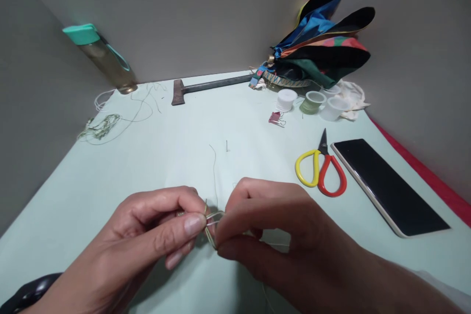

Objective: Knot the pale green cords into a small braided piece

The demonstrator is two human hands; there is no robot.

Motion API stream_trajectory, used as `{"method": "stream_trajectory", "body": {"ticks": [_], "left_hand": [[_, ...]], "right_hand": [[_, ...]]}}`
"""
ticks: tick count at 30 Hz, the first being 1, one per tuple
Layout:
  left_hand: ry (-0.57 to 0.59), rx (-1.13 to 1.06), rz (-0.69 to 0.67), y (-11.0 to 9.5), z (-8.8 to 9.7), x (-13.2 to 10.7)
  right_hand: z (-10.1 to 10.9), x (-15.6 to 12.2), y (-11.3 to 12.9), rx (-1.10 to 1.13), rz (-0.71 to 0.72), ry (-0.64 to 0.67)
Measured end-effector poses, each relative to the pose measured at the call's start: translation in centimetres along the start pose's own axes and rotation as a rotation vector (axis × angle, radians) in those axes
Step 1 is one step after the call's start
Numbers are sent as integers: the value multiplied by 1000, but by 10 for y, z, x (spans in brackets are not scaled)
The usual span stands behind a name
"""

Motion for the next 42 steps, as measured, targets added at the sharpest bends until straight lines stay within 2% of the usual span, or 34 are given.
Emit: {"method": "stream_trajectory", "body": {"ticks": [3, 8, 15, 18, 21, 25, 30, 32, 35, 38, 42], "left_hand": [[-5, 27, 48, 2, -1, -1], [-29, 61, 110, 5, -1, -4], [-30, 76, 81, 2, -2, -4], [-27, 62, 82, 3, -3, -4], [-18, 23, 91, 3, -4, -3], [-15, -19, 44, -2, -4, -1], [25, -70, -19, -2, -7, 0], [34, -71, -31, -2, -8, -1], [11, -67, -78, -12, -9, -5], [-44, -89, -138, -28, -7, -3], [-116, -146, -235, -52, 3, 12]], "right_hand": [[-2, -3, -4, -25, -20, 18], [5, 4, 2, 4, 7, 8], [10, 8, 8, -86, 43, 18], [10, 7, 12, -229, 165, -15], [8, 5, 15, -461, 315, -45], [5, 0, 17, -686, 389, -84], [-16, -19, 34, -789, 495, -68], [-25, -23, 29, -800, 471, -59], [-32, -29, 19, -807, 475, -114], [-41, -38, 16, -859, 603, -125], [-59, -56, 8, -1001, 792, -104]]}}
Point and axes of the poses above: each hand's wrist, its own x-axis towards the middle knuckle, its own z-axis out of the back of the hand, y = z × x, the point moved 9 cm from there along x, towards the middle knuckle, and after that the axes turned 14 degrees about x, right-handed, at the moved point
